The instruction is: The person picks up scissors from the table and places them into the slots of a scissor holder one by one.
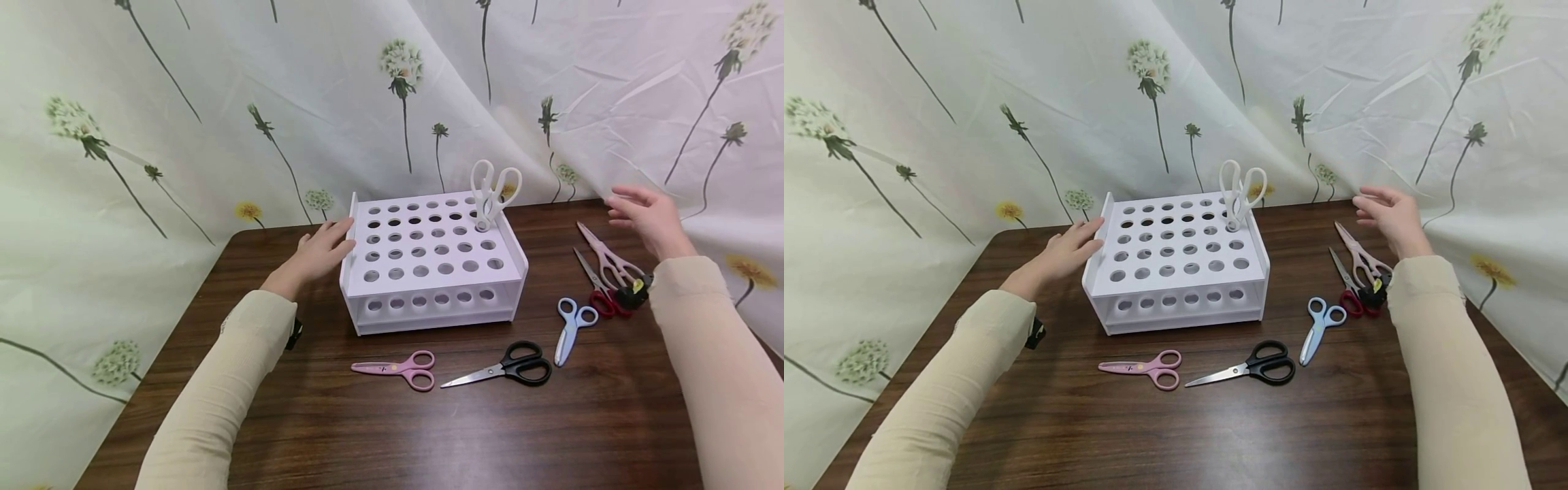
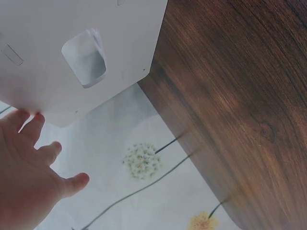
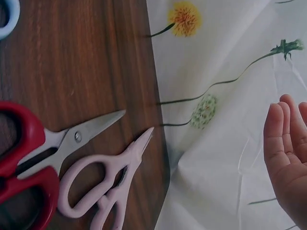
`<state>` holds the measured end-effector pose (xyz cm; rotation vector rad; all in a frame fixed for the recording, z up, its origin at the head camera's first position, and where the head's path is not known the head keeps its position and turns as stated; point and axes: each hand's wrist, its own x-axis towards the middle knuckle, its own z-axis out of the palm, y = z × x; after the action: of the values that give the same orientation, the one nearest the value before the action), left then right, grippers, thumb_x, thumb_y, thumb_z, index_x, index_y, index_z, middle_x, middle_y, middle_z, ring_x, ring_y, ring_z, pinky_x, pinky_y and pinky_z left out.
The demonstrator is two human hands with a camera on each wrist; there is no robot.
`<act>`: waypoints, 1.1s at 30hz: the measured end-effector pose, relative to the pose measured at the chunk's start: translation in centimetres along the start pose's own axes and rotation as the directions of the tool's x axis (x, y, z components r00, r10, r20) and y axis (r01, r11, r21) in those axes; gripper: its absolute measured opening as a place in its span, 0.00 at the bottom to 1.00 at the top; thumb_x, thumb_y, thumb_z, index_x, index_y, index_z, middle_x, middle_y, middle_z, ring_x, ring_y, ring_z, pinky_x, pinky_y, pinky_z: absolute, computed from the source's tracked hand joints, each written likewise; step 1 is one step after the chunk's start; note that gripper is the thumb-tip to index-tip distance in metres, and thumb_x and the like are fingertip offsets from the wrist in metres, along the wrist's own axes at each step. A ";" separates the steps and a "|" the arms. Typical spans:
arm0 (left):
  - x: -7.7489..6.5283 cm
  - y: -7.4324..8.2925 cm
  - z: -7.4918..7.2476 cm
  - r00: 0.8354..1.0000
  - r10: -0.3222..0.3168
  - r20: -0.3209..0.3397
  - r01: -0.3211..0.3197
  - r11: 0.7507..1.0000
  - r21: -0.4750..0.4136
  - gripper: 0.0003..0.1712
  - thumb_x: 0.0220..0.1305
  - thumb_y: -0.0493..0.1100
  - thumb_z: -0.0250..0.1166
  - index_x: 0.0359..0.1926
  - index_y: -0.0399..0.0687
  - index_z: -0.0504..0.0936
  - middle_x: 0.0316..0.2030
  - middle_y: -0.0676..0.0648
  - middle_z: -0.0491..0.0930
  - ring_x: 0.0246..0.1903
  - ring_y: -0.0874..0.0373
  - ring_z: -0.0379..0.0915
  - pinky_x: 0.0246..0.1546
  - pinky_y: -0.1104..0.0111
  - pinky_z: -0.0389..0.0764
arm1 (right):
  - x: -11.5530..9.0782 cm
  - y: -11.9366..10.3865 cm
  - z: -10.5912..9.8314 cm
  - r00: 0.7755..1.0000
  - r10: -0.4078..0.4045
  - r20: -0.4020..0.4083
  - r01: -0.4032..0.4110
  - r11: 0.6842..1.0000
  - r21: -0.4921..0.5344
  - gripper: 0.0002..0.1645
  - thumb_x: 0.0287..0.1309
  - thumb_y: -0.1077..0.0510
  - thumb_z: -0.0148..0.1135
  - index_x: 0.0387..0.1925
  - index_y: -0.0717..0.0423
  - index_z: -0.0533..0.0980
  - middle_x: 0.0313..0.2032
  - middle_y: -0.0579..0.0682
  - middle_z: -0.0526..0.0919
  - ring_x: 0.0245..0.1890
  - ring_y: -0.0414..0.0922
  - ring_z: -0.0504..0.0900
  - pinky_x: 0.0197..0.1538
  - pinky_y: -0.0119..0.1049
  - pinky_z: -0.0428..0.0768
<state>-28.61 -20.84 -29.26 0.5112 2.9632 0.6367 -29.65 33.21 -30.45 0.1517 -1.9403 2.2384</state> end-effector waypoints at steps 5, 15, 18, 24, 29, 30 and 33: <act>0.0 -0.1 0.0 1.000 0.001 -0.007 -0.001 1.000 -0.001 0.33 0.71 0.54 0.41 0.72 0.50 0.48 0.70 0.47 0.46 0.69 0.49 0.31 0.60 0.44 0.32 | -0.3 0.4 -0.9 0.999 0.044 -0.012 -0.045 0.994 -0.100 0.11 0.54 0.62 0.64 0.39 0.48 0.77 0.32 0.38 0.81 0.29 0.36 0.80 0.32 0.29 0.79; 0.0 -0.2 0.2 1.000 -0.001 -0.012 0.001 1.000 0.001 0.33 0.71 0.56 0.40 0.72 0.52 0.48 0.70 0.48 0.46 0.69 0.51 0.31 0.60 0.44 0.32 | -0.7 1.6 -2.2 0.995 0.101 -0.013 -0.101 0.974 -0.202 0.15 0.56 0.59 0.62 0.45 0.50 0.71 0.30 0.34 0.79 0.30 0.34 0.78 0.35 0.28 0.79; 0.0 -0.2 0.2 1.000 -0.001 -0.017 0.001 1.000 -0.006 0.33 0.71 0.56 0.41 0.72 0.52 0.48 0.70 0.49 0.47 0.69 0.51 0.32 0.60 0.44 0.32 | -0.8 1.8 -2.6 0.995 0.104 -0.003 -0.101 0.961 -0.256 0.27 0.57 0.58 0.62 0.56 0.60 0.66 0.31 0.31 0.78 0.31 0.33 0.78 0.36 0.28 0.78; 0.0 -0.2 0.1 1.000 0.001 -0.006 -0.001 1.000 -0.005 0.33 0.71 0.56 0.40 0.72 0.51 0.47 0.70 0.48 0.46 0.69 0.51 0.30 0.60 0.44 0.31 | -1.0 2.3 -3.4 0.993 0.119 0.021 -0.105 0.934 -0.342 0.23 0.58 0.56 0.60 0.53 0.57 0.66 0.30 0.29 0.78 0.30 0.31 0.79 0.37 0.29 0.78; 0.0 -0.3 0.1 1.000 0.001 -0.003 -0.001 1.000 -0.007 0.33 0.71 0.55 0.40 0.72 0.51 0.47 0.70 0.48 0.46 0.69 0.51 0.30 0.60 0.44 0.31 | -1.3 2.7 -4.1 0.990 0.135 0.039 -0.115 0.937 -0.331 0.08 0.59 0.58 0.59 0.39 0.44 0.70 0.30 0.31 0.79 0.28 0.33 0.81 0.36 0.29 0.79; 0.0 -0.3 0.1 1.000 0.002 -0.004 -0.002 1.000 -0.009 0.33 0.71 0.55 0.40 0.72 0.51 0.47 0.70 0.48 0.46 0.69 0.51 0.30 0.60 0.44 0.31 | -1.3 2.8 -4.2 0.989 0.142 0.040 -0.121 0.936 -0.331 0.08 0.59 0.59 0.59 0.39 0.45 0.70 0.30 0.31 0.79 0.29 0.33 0.81 0.37 0.30 0.79; 0.0 -0.2 0.1 1.000 0.002 -0.007 -0.002 1.000 -0.013 0.33 0.71 0.55 0.41 0.72 0.51 0.48 0.70 0.48 0.46 0.69 0.50 0.31 0.60 0.44 0.31 | -1.5 3.0 -4.5 0.983 0.177 0.042 -0.145 0.903 -0.405 0.14 0.60 0.55 0.58 0.47 0.51 0.69 0.29 0.28 0.78 0.29 0.31 0.80 0.38 0.30 0.78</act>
<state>-28.65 -20.99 -29.48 0.5122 2.9630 0.6595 -28.58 37.11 -34.26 0.0220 -2.4888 1.8895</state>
